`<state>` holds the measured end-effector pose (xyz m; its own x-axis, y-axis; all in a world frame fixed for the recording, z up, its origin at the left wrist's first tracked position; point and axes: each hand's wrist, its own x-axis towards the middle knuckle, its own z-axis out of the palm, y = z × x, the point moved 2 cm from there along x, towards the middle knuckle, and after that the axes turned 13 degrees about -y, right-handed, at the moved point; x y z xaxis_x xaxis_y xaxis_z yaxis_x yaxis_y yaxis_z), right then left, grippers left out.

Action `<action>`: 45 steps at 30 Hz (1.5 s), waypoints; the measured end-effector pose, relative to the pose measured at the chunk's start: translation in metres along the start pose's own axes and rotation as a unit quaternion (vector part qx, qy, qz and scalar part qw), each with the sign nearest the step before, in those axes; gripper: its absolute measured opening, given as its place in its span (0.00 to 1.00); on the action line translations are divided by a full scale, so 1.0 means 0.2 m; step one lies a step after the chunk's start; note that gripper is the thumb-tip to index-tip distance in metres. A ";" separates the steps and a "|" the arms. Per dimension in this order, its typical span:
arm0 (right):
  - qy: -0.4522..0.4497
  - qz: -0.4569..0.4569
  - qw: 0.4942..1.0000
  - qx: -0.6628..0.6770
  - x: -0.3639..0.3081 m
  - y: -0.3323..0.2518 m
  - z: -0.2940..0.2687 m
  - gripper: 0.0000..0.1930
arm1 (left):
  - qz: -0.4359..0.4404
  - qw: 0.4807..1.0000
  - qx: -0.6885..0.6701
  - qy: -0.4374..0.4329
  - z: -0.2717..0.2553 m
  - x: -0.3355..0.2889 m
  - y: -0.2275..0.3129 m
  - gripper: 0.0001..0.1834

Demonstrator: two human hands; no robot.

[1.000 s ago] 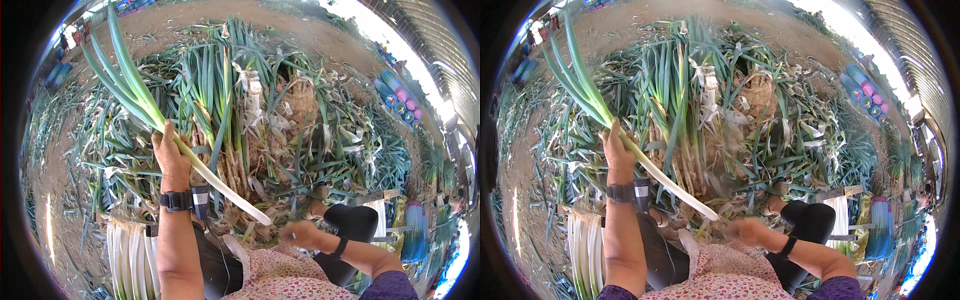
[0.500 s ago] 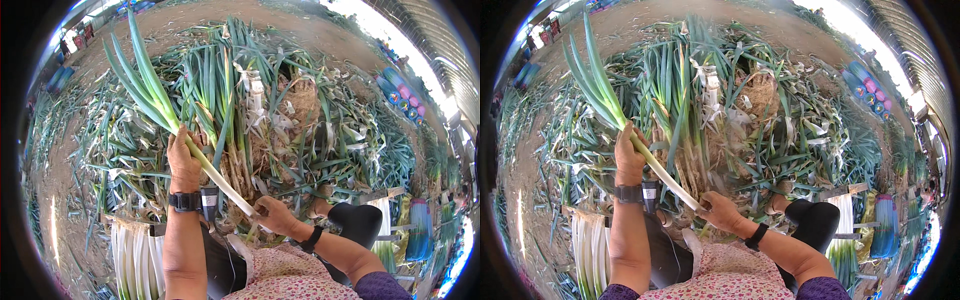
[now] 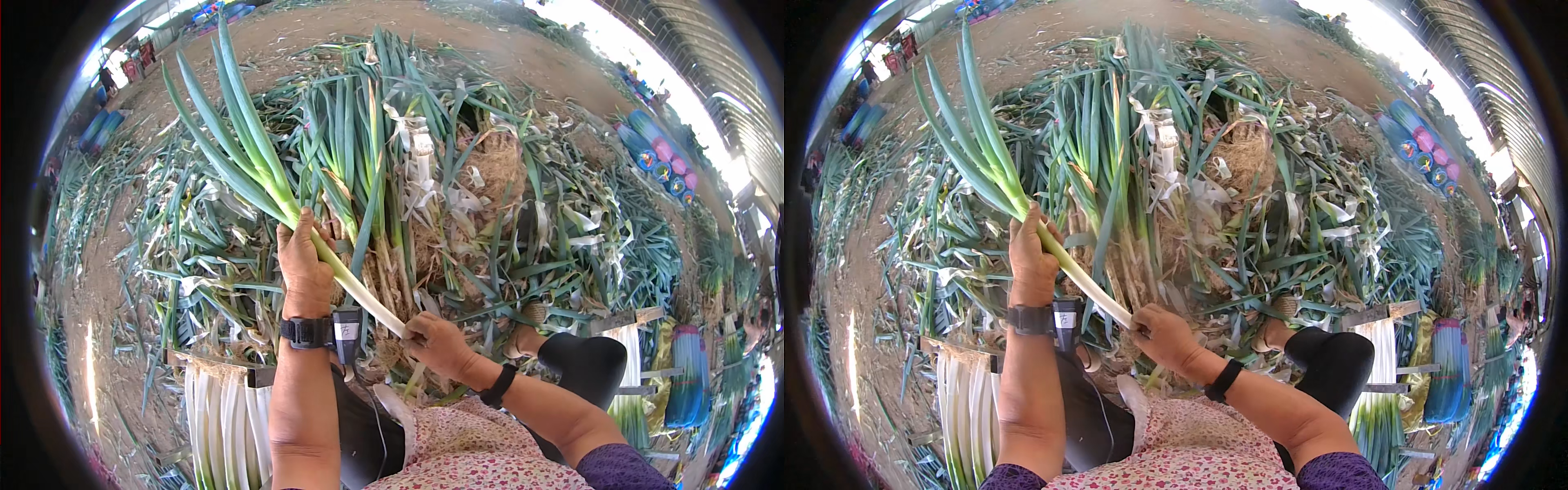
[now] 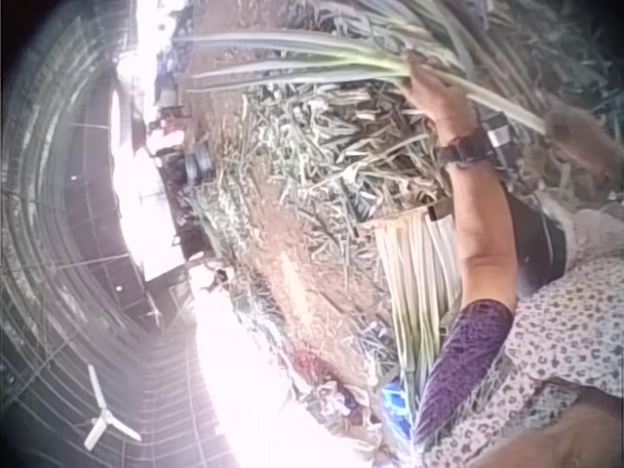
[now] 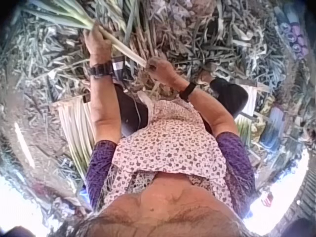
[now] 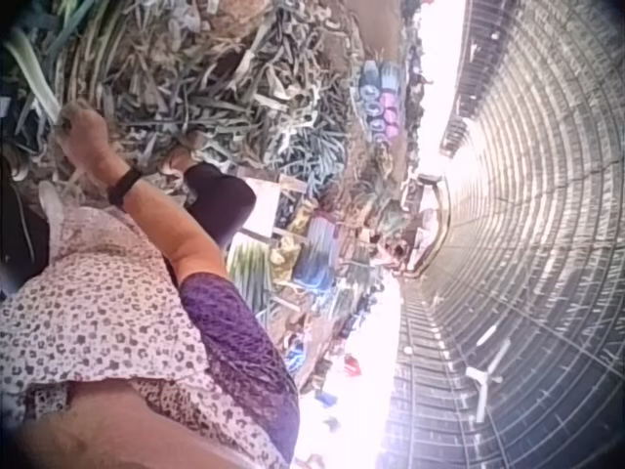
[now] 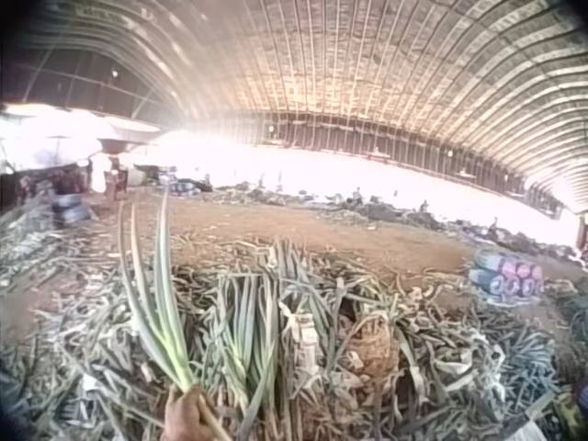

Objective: The person sits on the ground and trims leeks by hand, removing outer layers and roots. The cleaned leeks are placed into a nearby container while the discarded parts remain on the ground.

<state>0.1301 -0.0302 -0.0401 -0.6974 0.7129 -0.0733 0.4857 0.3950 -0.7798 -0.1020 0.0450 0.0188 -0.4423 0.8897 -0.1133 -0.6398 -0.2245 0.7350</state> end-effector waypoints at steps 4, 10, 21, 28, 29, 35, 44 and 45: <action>0.022 0.006 1.000 0.014 -0.01 -0.03 0.02 0.10 | 0.013 1.000 0.017 0.016 -0.02 0.02 0.00 0.11; 0.073 0.001 0.997 -0.028 0.08 -0.05 0.00 0.10 | 0.003 0.999 0.013 0.046 0.01 0.01 -0.01 0.12; 0.090 0.070 0.863 0.492 -0.08 0.03 0.00 0.04 | 0.026 0.996 0.019 0.083 -0.06 0.05 0.01 0.13; -0.296 0.224 0.909 -0.191 -0.54 0.32 -0.24 0.13 | 0.062 0.993 0.039 0.093 -0.20 0.07 0.05 0.13; -0.305 0.252 0.889 -0.228 -0.58 0.30 -0.29 0.16 | 0.054 0.995 0.049 0.070 -0.25 0.06 0.06 0.13; -0.065 0.047 0.996 0.041 -0.30 0.03 -0.14 0.21 | 0.336 0.687 0.640 -0.072 -0.37 -0.14 0.06 0.23; -0.059 -0.091 0.994 0.005 -0.12 -0.24 0.21 0.06 | 0.362 0.760 0.539 -0.022 -0.48 -0.23 0.38 0.26; -0.075 -0.145 0.987 -0.003 -0.10 -0.29 0.26 0.10 | 0.404 0.738 0.530 0.105 -0.45 -0.30 0.40 0.19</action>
<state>0.0884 -0.0980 -0.0250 -0.8776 0.4756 0.0604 0.2570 0.5729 -0.7783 -0.1841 -0.0615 0.0238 -0.5699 0.5294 0.6284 0.6876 -0.1114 0.7175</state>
